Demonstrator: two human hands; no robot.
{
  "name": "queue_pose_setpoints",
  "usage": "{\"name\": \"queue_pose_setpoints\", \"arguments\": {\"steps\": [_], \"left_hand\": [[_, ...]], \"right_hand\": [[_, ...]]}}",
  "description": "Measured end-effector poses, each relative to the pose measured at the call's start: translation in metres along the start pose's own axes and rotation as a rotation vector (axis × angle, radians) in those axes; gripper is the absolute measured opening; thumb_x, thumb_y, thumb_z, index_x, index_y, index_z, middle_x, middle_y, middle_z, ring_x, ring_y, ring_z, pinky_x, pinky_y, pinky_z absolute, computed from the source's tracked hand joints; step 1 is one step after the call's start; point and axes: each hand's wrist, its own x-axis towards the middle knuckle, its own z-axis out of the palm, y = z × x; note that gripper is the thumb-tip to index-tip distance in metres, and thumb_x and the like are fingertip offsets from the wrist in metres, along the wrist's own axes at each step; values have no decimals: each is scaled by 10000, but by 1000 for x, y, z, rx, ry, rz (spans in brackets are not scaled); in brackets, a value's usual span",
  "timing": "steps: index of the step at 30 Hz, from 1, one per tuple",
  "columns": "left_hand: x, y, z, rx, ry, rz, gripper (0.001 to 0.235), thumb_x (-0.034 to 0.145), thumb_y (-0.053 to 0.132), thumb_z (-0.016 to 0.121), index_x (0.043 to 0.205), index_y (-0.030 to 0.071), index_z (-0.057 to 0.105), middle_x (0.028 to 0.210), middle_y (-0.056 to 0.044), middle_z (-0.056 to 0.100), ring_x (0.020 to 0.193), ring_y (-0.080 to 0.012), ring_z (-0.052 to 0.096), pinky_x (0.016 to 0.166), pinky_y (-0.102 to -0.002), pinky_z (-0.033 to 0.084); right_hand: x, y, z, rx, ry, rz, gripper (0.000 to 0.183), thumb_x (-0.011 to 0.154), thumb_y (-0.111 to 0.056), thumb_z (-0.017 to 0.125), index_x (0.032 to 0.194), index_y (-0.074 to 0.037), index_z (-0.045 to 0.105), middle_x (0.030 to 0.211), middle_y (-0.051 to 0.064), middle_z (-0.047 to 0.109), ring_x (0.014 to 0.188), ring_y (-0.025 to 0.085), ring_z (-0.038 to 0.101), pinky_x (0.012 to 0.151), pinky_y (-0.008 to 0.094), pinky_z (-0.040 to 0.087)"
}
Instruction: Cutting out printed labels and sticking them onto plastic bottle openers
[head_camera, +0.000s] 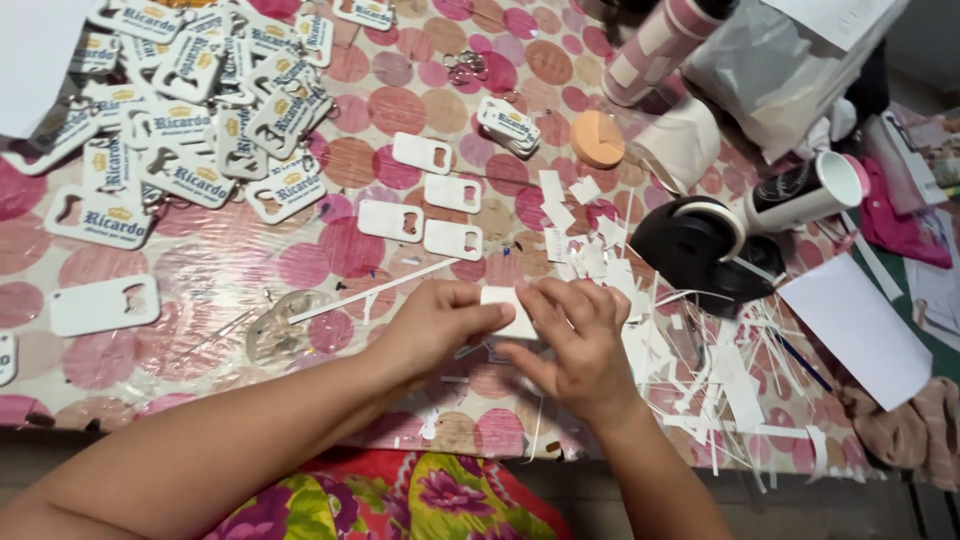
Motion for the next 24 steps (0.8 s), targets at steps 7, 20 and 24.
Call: {"name": "queue_pose_setpoints", "arguments": {"steps": [7,20,24], "left_hand": [[-19,17,-47,836,-148,787,130,904,204,707,927,110,793,879,-103,732,759,-311,714,659,-372,580],[-91,32,-174,900,34,523,493,827,252,799,1276,90,675,1306,-179,652,1170,-442,647,968,-542,521],[-136,42,-239,1274,204,543,155,910,258,693,1004,135,700,1123,-117,717,1071,-400,667,886,-523,522]], "right_hand": [[23,-19,4,436,-123,234,158,971,-237,686,1038,-126,777,950,50,718,877,302,663,824,402,494],[176,145,199,534,-521,463,279,873,-169,837,1137,-127,757,910,89,746,883,261,706,847,391,516],[197,168,236,370,-526,427,178,888,-165,850,1047,-118,786,947,152,752,940,374,710,826,443,496]]}}
